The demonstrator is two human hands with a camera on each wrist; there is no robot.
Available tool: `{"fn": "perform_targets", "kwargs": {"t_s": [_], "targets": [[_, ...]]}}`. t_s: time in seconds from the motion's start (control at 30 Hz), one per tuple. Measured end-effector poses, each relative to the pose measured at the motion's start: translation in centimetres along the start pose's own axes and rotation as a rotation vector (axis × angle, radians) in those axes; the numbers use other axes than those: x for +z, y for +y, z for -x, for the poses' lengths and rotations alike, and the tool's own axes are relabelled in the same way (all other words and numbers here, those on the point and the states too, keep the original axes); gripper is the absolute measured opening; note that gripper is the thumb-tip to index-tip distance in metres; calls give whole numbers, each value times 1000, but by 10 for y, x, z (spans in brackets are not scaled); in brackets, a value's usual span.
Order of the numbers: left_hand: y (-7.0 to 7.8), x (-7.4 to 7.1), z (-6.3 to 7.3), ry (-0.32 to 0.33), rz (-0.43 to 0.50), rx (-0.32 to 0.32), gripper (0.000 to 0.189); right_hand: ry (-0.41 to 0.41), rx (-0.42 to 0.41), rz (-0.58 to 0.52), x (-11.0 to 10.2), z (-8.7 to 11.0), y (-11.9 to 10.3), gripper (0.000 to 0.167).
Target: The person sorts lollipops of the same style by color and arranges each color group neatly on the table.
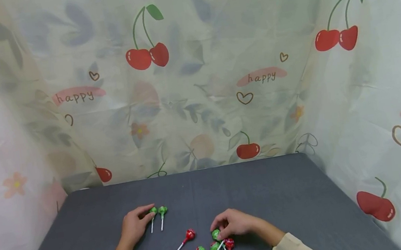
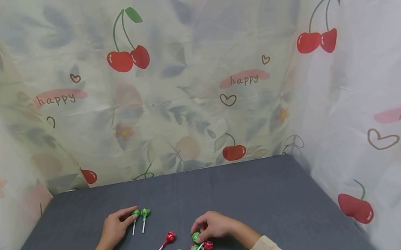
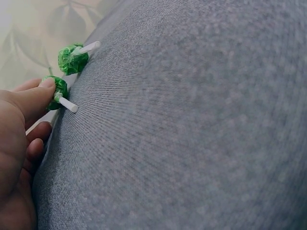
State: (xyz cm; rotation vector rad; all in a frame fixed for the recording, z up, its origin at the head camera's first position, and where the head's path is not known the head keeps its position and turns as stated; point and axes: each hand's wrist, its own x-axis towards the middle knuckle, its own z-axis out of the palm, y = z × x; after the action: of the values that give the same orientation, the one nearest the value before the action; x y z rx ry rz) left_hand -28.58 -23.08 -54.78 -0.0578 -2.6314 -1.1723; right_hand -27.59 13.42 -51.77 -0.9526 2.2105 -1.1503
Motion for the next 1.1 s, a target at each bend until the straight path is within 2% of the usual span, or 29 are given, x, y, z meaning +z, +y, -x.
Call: {"fn": "perform_targets", "kwargs": {"t_s": [0.33,0.6,0.9,1.1], "targets": [[0,-2,0,-11,-8,3,31,25,1,-6,5,2,-3,19],[1,-1,0,-12,-9,-4,31,19,7,46,4,2,-2,20],[1,0,0,-2,-9,9,31,25,-35,86,2,0,-1,18],[0,-1,0,-6,-9,6,31,59,5,55,3,-2,0,16]]}}
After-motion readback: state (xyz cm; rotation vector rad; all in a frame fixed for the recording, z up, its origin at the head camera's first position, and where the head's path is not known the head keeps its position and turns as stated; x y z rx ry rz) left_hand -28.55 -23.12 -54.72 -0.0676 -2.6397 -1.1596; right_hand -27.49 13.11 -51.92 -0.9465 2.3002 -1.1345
